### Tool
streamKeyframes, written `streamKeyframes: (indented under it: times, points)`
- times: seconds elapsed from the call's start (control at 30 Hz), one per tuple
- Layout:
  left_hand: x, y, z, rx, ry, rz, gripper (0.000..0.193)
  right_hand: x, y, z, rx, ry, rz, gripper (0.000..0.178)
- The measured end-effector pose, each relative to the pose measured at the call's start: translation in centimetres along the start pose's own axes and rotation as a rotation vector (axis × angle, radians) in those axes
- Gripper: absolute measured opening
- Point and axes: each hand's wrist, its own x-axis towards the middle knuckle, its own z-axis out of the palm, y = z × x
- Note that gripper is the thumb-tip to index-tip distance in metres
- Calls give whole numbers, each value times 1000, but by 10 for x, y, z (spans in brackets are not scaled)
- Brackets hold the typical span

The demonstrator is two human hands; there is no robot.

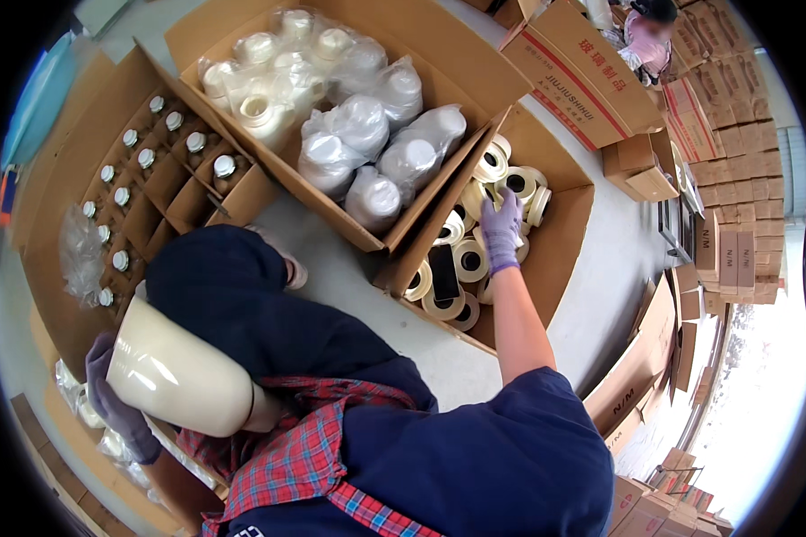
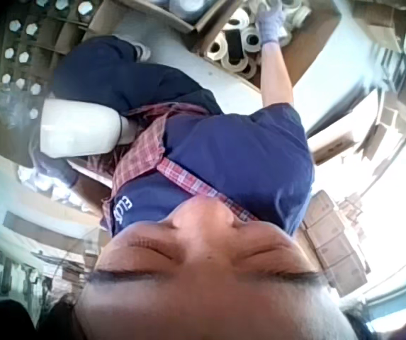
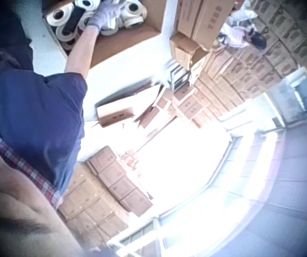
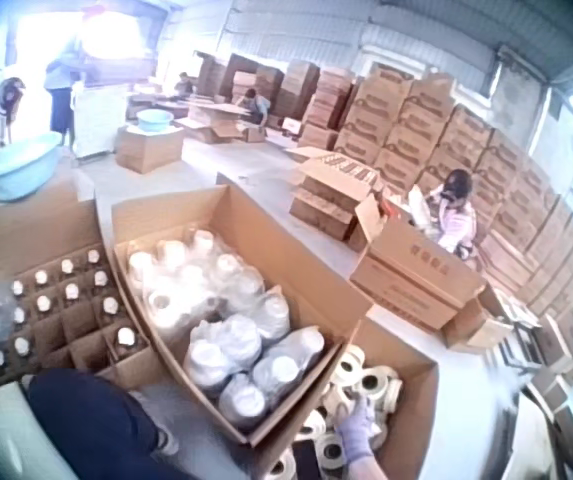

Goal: The person assembles a white thermos by inserting a black stopper, screwing on a lid, and attaching a handle. They then place the completed unit into a plastic bag and set it in a cardboard box.

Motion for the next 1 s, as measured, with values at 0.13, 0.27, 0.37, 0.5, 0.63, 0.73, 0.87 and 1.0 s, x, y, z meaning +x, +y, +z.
streamKeyframes:
  times: [0.13, 0.27, 0.37, 0.5, 0.63, 0.73, 0.87, 1.0]
  points:
    - [-9, 2, 3, 136, 430, -214, 47, -10, 127, 24, -620, -452, 481, 88]
    - [-19, 60, -42, 676, 265, -230, 53, -37, 141, 44, -642, -523, 492, 53]
    - [-32, 98, -38, 1105, 286, 9, 48, -25, 151, 47, -492, -482, 426, 35]
    - [-51, 85, -23, 426, 290, 271, 30, -29, 195, 50, -363, -543, 271, 77]
    - [-31, 113, -3, 534, 220, 129, 19, -45, 181, 61, -786, -689, 355, 110]
    - [-55, 79, -52, 433, 502, -60, 17, -19, 222, 63, -624, -678, 489, 65]
    - [-102, 109, -81, 434, 660, -79, 17, 5, 194, 61, -580, -198, 167, 23]
    - [-73, 146, -22, 672, 417, 175, 10, 37, 202, 21, -275, -272, 404, 48]
